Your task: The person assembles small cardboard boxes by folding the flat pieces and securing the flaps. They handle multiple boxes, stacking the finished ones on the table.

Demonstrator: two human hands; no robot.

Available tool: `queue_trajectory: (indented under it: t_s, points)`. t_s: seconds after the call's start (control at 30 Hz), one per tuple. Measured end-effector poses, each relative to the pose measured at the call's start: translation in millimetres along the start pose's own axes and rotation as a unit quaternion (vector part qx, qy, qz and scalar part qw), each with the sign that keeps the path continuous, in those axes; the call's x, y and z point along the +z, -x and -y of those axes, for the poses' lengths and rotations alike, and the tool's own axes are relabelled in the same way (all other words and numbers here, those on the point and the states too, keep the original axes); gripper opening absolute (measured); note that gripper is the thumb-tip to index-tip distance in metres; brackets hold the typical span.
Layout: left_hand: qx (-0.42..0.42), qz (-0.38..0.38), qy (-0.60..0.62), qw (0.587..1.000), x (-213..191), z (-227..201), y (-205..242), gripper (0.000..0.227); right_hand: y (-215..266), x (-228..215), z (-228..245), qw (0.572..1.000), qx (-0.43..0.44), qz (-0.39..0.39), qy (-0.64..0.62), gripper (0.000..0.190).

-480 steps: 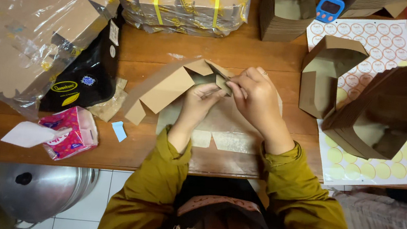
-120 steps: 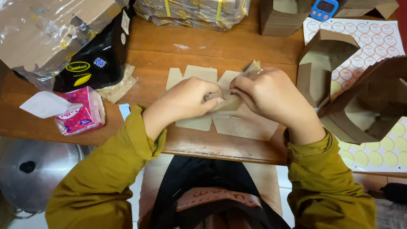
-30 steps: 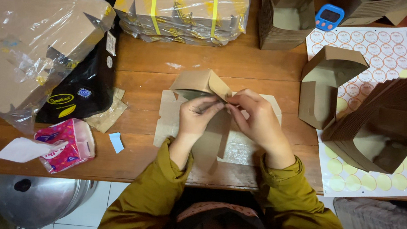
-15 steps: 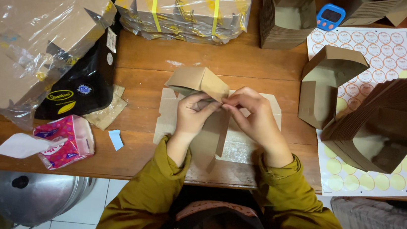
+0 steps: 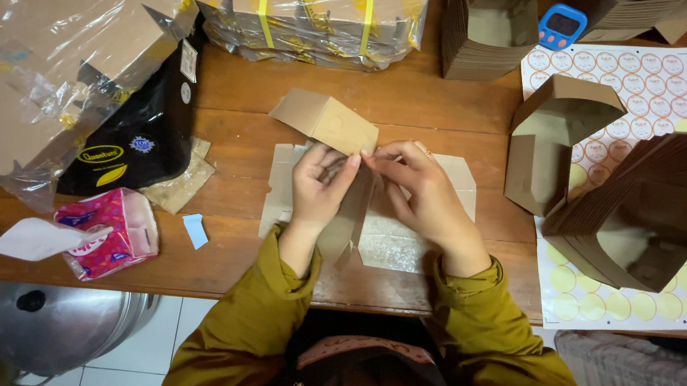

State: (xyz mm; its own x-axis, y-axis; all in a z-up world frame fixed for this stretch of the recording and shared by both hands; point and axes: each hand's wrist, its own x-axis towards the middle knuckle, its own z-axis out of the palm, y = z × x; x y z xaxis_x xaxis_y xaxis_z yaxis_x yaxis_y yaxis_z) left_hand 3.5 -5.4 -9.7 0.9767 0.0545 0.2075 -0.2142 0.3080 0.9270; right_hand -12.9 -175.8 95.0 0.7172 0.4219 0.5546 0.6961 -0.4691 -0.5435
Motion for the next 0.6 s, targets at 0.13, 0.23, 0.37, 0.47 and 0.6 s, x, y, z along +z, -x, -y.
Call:
queue_trajectory:
  t_s: [0.13, 0.23, 0.37, 0.47, 0.6]
  points:
    - [0.007, -0.012, 0.000, 1.000, -9, 24, -3, 0.035, 0, 3, -2, 1.000, 0.015, 0.009, -0.005, 0.023]
    - [0.025, -0.023, 0.016, 0.999, -19, 47, -4, 0.042, 0, 6, 0, 1.000, 0.017, 0.009, -0.019, 0.027]
    - [0.064, -0.032, 0.031, 0.997, -17, 48, -9, 0.048, -2, 9, 8, 0.997, 0.040, 0.024, -0.064, 0.038]
    - [0.073, -0.021, 0.033, 0.997, -19, 57, -9, 0.053, -2, 12, 7, 0.995, 0.051, 0.037, -0.076, 0.047]
    - [0.063, 0.009, -0.017, 0.998, -5, 25, -11, 0.054, 2, 24, -5, 0.994, 0.083, 0.033, -0.063, 0.057]
